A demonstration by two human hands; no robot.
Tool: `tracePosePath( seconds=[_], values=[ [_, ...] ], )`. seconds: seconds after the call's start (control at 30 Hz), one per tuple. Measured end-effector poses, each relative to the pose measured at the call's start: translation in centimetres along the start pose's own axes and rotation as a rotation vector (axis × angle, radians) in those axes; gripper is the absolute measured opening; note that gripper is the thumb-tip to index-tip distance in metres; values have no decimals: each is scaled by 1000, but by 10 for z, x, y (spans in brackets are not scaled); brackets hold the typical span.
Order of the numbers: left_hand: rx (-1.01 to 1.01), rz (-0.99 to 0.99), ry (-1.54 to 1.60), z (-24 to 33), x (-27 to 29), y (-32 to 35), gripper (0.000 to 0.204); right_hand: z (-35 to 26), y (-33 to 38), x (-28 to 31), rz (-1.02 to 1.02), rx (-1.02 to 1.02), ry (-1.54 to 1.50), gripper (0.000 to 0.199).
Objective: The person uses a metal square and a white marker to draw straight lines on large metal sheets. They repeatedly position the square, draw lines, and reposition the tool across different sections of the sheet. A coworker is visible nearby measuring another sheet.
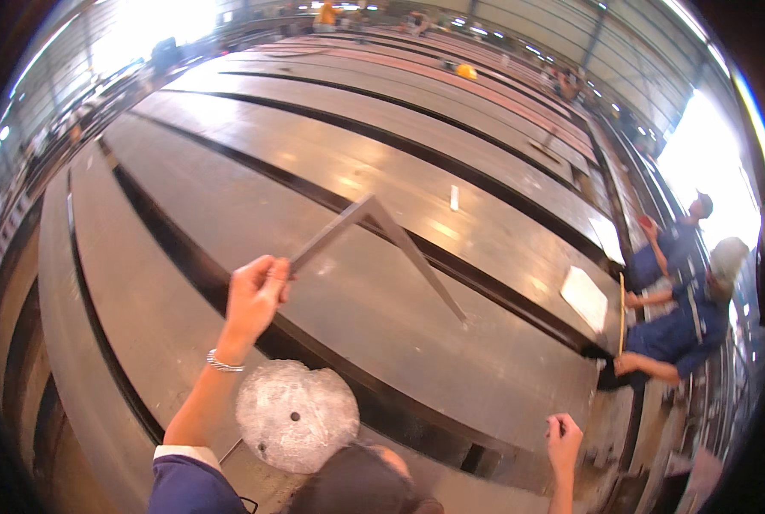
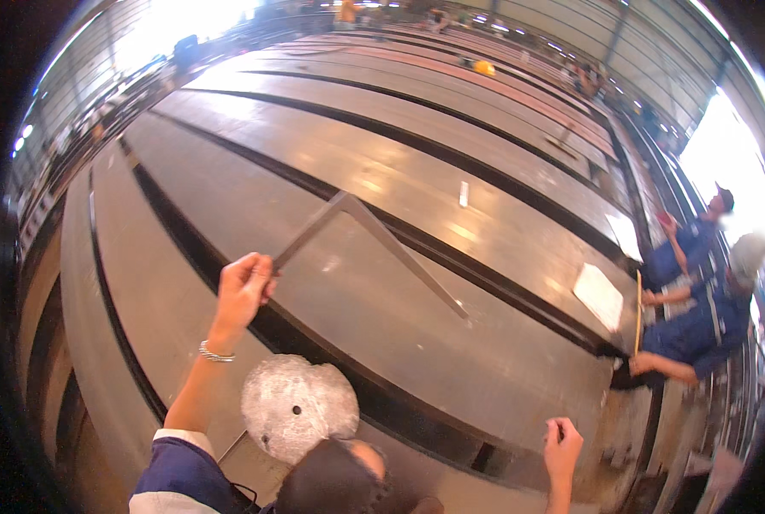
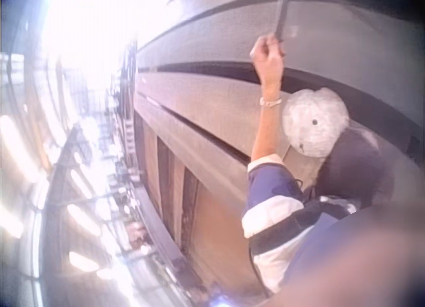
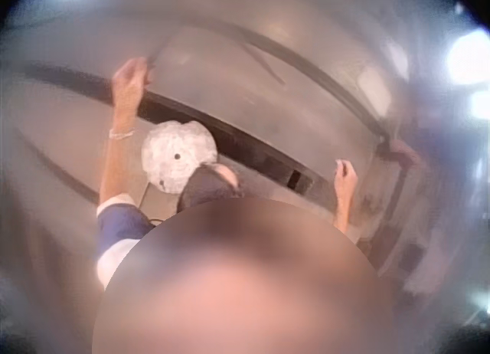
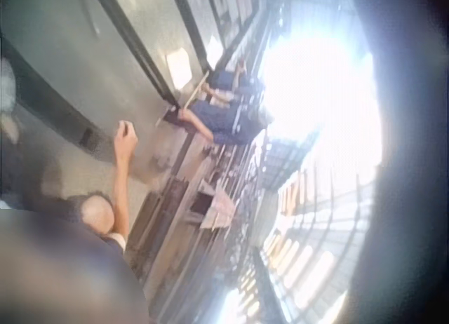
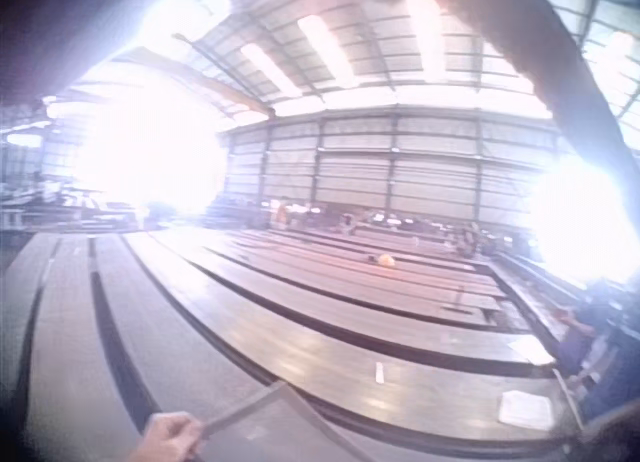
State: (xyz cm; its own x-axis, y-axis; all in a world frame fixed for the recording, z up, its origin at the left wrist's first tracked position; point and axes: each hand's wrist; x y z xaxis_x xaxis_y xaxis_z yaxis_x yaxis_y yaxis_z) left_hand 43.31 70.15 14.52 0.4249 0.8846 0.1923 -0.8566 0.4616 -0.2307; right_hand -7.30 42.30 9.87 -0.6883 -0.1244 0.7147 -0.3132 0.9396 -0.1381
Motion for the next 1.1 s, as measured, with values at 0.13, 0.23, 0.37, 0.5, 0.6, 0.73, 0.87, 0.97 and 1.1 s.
tracePosePath(
  seconds=[0.13,0.23,0.37,0.5,0.6,0.73,0.87,0.97,1.1],
  values=[
    [18,72,47,-17,22,-6,32,-15,-38,-24,63,205,65,16],
    [44,94,-28,-36,29,-5,30,-84,-57,-71,179,548,11,15],
    [99,105,5,-42,31,-3,35,-184,-60,-106,-54,286,287,29],
    [196,190,180,-50,76,9,40,-192,-114,-165,-188,586,253,27],
    [298,307,210,-44,97,11,41,-210,-134,-228,-402,616,97,25],
    [306,523,167,-11,117,7,42,-221,-148,-290,-532,699,-66,23],
    [214,693,57,16,131,9,39,-192,-112,-385,-836,710,-206,22],
    [162,830,25,20,122,11,36,-150,-58,-444,-1253,712,-111,28],
    [158,945,-21,10,118,28,35,-130,-9,-460,-1296,773,73,36]
  ],
)
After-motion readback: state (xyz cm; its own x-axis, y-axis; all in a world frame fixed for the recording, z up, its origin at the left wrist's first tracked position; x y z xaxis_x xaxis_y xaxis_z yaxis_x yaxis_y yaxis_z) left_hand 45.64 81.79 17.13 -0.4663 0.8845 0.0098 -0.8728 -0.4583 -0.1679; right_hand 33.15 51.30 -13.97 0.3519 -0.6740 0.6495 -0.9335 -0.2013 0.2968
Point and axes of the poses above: each hand's wrist, its own y-axis away from the middle knuckle, its own x-axis out of the back of the hand, z = x × y, and after that the axes turned 4 degrees about z, right-handed
